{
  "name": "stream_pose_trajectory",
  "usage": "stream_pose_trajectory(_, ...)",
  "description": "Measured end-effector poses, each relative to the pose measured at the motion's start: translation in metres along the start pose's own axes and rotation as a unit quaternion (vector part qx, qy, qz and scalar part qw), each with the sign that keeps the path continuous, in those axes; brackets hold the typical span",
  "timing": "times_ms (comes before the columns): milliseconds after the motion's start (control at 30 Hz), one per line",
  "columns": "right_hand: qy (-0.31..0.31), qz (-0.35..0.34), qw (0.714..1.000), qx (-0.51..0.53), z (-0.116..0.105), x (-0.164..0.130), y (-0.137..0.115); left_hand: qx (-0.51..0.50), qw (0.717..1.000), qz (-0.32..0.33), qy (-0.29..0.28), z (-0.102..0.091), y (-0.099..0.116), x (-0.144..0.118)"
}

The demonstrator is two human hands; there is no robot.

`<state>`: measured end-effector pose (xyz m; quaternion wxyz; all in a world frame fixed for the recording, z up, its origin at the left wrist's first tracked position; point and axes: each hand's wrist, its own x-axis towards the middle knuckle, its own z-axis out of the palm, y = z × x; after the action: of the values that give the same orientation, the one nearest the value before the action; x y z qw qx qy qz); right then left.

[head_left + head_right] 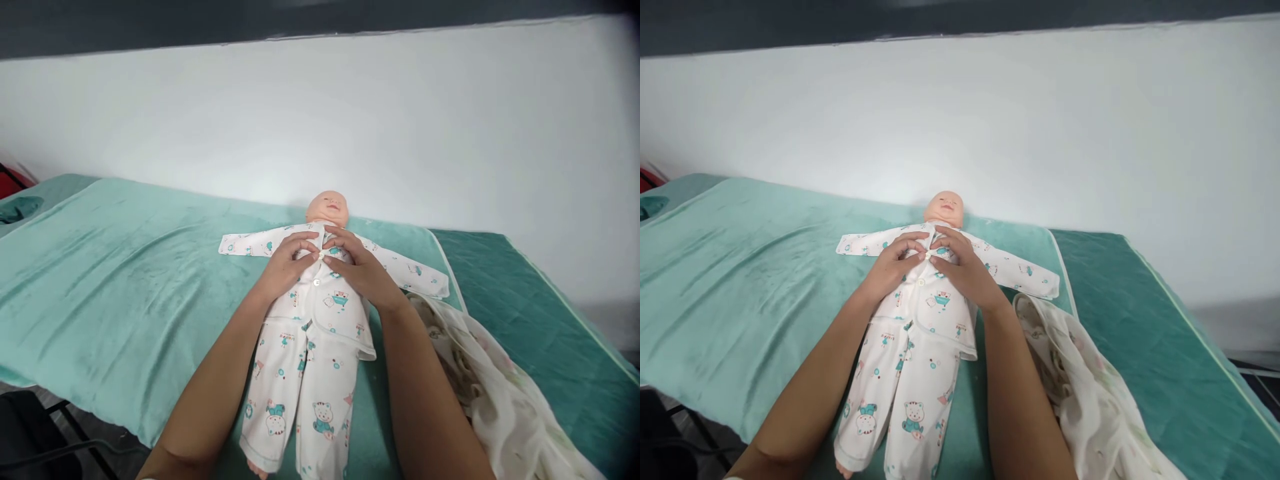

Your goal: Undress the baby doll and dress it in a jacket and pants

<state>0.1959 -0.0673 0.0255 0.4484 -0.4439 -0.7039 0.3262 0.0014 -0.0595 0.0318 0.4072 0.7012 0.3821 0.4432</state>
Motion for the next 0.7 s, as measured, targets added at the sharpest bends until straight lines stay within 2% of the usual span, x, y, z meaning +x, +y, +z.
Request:
stream_pose_trajectory(200, 0.007, -0.002, 1.000, 0.008, 0.0010, -0.0003, 0.0002, 0.014, 1.000, -0.028, -0.002, 0.0001, 0.0044, 0.0005)
stream_pose_trajectory(400, 0.047, -0.007, 0.995, 0.084, 0.0051, -0.0005, -0.0006, 0.012, 1.000, -0.013, 0.009, 0.0026, 0.0001, 0.0016)
stream_pose_trajectory(700, 0.034, 0.009, 0.999, 0.017, 0.0024, 0.0013, -0.0067, 0.060, 0.998, -0.011, 0.016, 0.0042, 0.0065, 0.0014)
